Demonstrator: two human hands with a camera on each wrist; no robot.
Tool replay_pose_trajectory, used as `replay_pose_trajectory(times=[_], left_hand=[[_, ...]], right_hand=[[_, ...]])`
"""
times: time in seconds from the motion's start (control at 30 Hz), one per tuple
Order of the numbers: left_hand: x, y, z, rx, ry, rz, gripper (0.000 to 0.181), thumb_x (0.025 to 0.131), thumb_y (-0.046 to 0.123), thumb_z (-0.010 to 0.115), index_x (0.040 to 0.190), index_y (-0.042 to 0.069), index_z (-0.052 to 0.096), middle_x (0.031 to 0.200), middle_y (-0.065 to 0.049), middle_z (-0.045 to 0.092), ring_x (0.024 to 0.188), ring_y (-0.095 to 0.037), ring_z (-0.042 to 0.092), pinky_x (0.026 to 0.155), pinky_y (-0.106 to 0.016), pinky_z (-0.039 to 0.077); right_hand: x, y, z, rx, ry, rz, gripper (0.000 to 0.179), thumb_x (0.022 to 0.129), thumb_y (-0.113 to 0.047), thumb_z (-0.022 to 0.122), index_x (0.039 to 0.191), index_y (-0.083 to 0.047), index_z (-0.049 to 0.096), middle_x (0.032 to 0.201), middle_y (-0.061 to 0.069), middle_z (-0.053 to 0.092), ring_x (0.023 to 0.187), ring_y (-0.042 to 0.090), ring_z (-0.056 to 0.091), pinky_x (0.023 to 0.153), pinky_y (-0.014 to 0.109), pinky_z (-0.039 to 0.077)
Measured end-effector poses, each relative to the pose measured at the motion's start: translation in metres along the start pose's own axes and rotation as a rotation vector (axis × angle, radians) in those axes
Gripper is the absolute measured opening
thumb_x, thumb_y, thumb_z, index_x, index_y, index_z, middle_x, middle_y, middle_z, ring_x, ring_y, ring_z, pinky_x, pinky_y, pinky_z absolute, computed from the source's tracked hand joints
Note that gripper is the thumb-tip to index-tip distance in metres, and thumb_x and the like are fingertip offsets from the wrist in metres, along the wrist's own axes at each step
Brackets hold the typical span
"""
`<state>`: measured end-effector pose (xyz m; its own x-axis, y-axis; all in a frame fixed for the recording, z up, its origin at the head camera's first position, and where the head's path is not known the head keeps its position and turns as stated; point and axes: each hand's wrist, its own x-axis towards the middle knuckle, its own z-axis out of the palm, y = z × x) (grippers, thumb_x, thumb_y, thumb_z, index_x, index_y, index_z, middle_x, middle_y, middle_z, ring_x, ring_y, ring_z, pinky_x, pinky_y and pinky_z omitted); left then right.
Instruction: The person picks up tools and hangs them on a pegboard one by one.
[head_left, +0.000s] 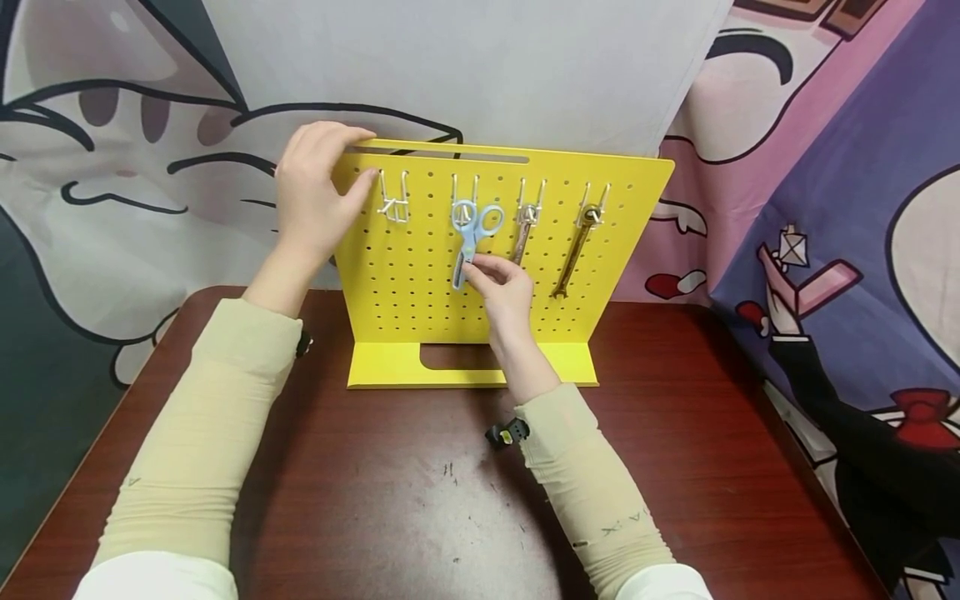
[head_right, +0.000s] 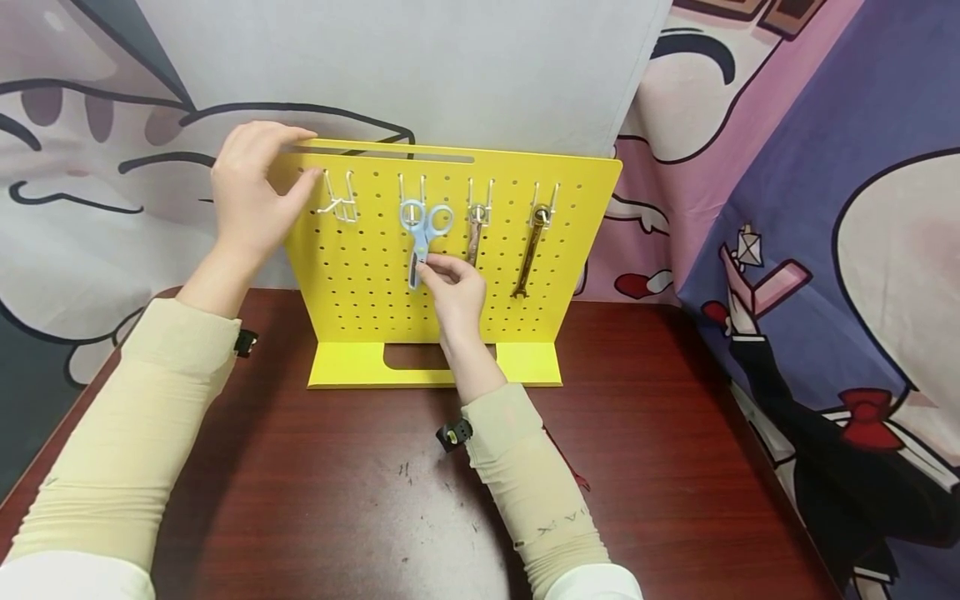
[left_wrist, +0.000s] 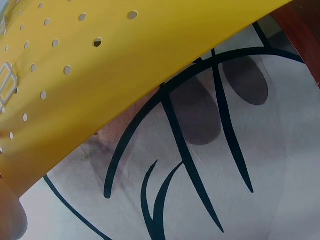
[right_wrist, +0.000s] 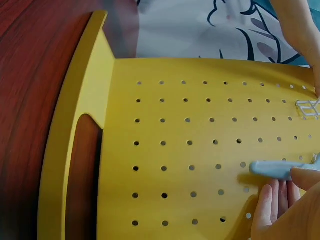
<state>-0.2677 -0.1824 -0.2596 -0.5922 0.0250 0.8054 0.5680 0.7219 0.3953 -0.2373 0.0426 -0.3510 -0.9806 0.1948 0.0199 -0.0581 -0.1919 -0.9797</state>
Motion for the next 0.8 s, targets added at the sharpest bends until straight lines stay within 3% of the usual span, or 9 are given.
replay_pose_trajectory(times=[0.3, 0.57, 0.8], left_hand=[[-0.003, -0.003, -0.001, 0.013, -0.005, 0.013, 0.032, 0.099, 0.010, 0.072, 0.130, 0.004, 0.073, 0.128, -0.017, 0.073, 0.129, -0.035, 0.060, 0.120, -0.040, 0.042], [-0.002, 0.001, 0.000, 0.000, -0.002, -0.004, 0.030, 0.098, 0.010, 0.074, 0.128, 0.005, 0.074, 0.128, -0.015, 0.074, 0.129, -0.032, 0.061, 0.119, -0.038, 0.043], [-0.001, 0.000, 0.001, -0.006, 0.004, -0.001, 0.031, 0.098, 0.010, 0.073, 0.128, 0.005, 0.074, 0.128, -0.015, 0.074, 0.129, -0.033, 0.061, 0.119, -0.038, 0.043]], right_hand=[[-0.006, 0.007, -0.016, -0.112, -0.089, -0.013, 0.026, 0.094, 0.003, 0.075, 0.119, 0.008, 0.075, 0.119, 0.022, 0.078, 0.084, 0.001, 0.071, 0.088, 0.019, 0.061], [-0.014, 0.008, -0.051, -0.213, -0.185, -0.025, 0.030, 0.094, 0.003, 0.075, 0.123, 0.010, 0.072, 0.116, 0.021, 0.078, 0.092, 0.006, 0.075, 0.091, 0.019, 0.060], [-0.022, 0.001, -0.081, -0.344, -0.243, -0.036, 0.033, 0.096, -0.002, 0.074, 0.128, 0.008, 0.071, 0.119, 0.020, 0.078, 0.093, 0.001, 0.073, 0.091, 0.017, 0.059]])
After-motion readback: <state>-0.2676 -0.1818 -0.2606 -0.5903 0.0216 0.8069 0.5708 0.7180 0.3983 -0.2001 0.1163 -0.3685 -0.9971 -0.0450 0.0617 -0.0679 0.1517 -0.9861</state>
